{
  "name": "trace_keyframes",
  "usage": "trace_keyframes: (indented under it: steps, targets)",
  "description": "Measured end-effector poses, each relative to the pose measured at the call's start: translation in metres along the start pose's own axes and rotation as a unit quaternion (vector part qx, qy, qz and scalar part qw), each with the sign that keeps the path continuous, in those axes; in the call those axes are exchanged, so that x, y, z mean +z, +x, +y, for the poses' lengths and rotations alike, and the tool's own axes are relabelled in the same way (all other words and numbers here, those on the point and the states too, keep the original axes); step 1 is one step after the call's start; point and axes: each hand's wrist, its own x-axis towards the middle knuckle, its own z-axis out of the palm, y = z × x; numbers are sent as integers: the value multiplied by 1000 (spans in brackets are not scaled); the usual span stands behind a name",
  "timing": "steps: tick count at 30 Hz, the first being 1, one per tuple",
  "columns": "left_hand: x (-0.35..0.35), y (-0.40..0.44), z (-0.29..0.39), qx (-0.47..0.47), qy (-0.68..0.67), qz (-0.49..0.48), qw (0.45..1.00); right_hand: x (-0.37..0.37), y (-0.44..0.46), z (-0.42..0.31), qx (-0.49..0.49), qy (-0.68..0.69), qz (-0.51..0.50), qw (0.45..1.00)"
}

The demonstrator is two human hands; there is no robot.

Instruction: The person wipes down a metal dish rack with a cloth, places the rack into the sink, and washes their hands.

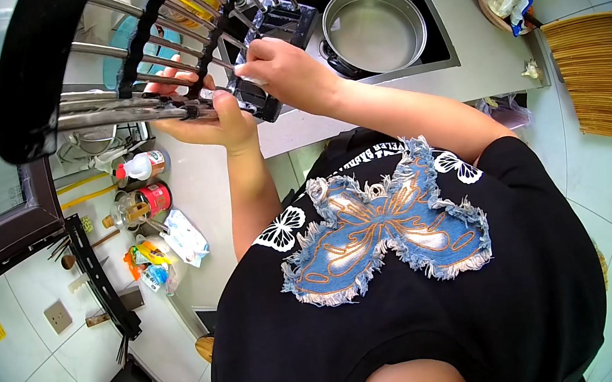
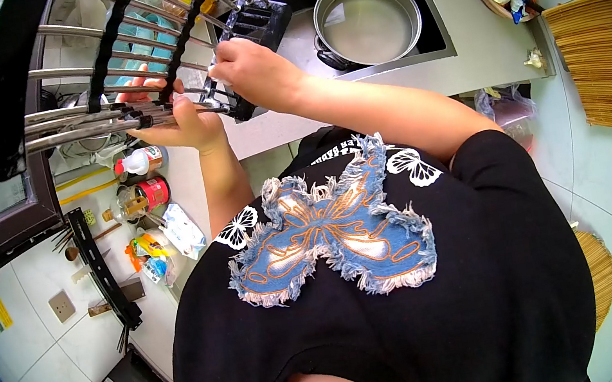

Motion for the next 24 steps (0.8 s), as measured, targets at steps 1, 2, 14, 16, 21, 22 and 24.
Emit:
trace_keyframes:
  steps: [1, 2, 14, 16, 21, 22, 24]
  targets:
    - [3, 1, 2, -1, -14, 7, 1000, 2, 4, -2, -10, 41, 52, 998]
    - [10, -1, 7, 2, -41, 21, 999, 5, 7, -7, -27, 9, 72, 997]
    - [10, 5, 8, 4, 10, 7, 1000, -23, -5, 2, 87, 44, 79, 992]
    - [12, 7, 10, 7, 5, 5, 1000, -27, 1, 18, 141, 2, 150, 979]
    - [24, 0, 15, 7, 31, -4, 999, -22, 13, 36, 130, -294, 65, 945]
    - [22, 1, 16, 9, 46, -21, 999, -22, 13, 34, 148, -286, 48, 945]
    - [19, 5, 19, 7, 71, -39, 997, -22, 10, 31, 160, -266, 40, 950]
